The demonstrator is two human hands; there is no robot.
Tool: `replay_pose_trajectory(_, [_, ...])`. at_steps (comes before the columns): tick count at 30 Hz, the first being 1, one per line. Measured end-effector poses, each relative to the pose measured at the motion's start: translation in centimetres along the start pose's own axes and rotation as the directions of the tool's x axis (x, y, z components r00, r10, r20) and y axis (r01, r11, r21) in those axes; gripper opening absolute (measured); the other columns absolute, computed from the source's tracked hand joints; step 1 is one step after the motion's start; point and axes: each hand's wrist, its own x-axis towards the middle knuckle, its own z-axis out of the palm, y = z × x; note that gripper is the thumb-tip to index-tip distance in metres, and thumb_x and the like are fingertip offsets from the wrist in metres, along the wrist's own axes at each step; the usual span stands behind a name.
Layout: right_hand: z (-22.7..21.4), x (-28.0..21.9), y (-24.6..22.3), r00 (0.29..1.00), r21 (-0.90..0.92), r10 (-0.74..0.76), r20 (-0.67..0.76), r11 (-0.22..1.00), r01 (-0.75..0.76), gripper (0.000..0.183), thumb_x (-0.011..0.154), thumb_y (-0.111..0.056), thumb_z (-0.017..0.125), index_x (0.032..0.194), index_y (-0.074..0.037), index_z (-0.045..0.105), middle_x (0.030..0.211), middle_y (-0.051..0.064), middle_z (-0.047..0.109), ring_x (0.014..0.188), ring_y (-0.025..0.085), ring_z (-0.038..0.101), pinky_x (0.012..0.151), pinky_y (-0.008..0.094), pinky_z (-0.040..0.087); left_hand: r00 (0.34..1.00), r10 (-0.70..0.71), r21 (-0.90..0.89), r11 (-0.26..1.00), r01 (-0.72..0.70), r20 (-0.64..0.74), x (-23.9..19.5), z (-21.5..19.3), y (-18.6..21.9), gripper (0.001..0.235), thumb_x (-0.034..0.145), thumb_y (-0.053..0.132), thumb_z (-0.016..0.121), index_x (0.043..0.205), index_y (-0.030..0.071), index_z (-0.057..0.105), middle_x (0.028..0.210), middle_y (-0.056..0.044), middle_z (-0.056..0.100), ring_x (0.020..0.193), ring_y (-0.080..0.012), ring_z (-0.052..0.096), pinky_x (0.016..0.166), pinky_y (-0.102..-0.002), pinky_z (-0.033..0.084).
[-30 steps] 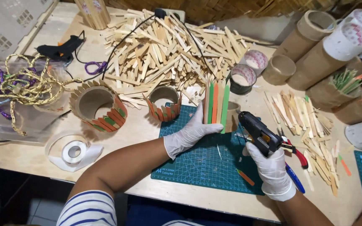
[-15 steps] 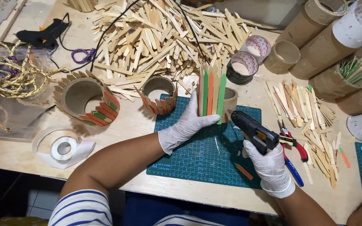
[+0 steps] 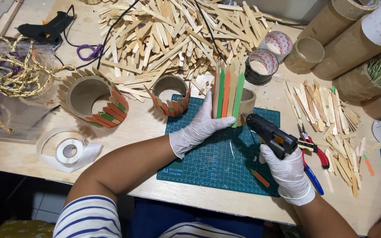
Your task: Sticking colored wooden sticks onto a cardboard tube using a hot glue gun to create a decorative container.
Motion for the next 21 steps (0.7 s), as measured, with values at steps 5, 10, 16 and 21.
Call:
replay_pose_trajectory(5, [0.0, -0.1, 0.2, 0.999, 0.045, 0.029, -0.042, 0.999, -0.027, 0.004, 0.091, -0.006, 0.074, 0.094, -0.003, 0.073, 0.064, 0.013, 0.068, 0.058, 0.022, 0.052, 0.065, 0.035, 0.033, 1.0, 0.005, 0.004, 1.0, -0.005, 0.015, 0.1, -0.1, -0.4, 0.101, 0.072, 0.015, 0.09, 0.154, 0.023, 0.031, 0.135, -0.005, 0.052, 0.126, -0.0189, 0.049, 0.109, -0.043, 0.049])
replay_pose_trajectory(10, [0.0, -0.1, -0.3, 1.0, 0.027, 0.005, -0.018, 1.0, -0.004, 0.004, 0.09, -0.006, 0.075, 0.092, -0.004, 0.073, 0.062, 0.012, 0.067, 0.057, 0.02, 0.052, 0.064, 0.034, 0.033, 1.0, 0.005, 0.002, 1.0, -0.005, 0.018, 0.0, 0.1, 0.5, 0.099, 0.072, 0.014, 0.09, 0.153, 0.022, 0.033, 0.135, -0.006, 0.054, 0.125, -0.019, 0.05, 0.108, -0.042, 0.05])
replay_pose_trajectory(16, [0.1, -0.1, -0.2, 1.0, 0.04, -0.015, -0.01, 0.999, 0.016, 0.004, 0.09, -0.007, 0.075, 0.089, -0.003, 0.073, 0.06, 0.012, 0.067, 0.056, 0.02, 0.051, 0.063, 0.034, 0.033, 1.0, -0.001, 0.003, 1.0, 0.001, 0.015, -0.1, 0.3, 0.6, 0.098, 0.072, 0.015, 0.09, 0.152, 0.021, 0.033, 0.134, -0.006, 0.054, 0.123, -0.0194, 0.051, 0.107, -0.042, 0.051])
replay_pose_trajectory(21, [0.0, 0.0, 0.2, 0.999, 0.065, 0.009, -0.033, 0.998, -0.007, 0.003, 0.091, -0.005, 0.074, 0.092, -0.004, 0.072, 0.062, 0.013, 0.067, 0.056, 0.022, 0.05, 0.064, 0.035, 0.032, 1.0, 0.0, -0.007, 1.0, 0.0, 0.024, 0.3, -0.3, -0.5, 0.1, 0.072, 0.015, 0.09, 0.154, 0.024, 0.033, 0.133, -0.004, 0.055, 0.122, -0.017, 0.052, 0.107, -0.041, 0.051])
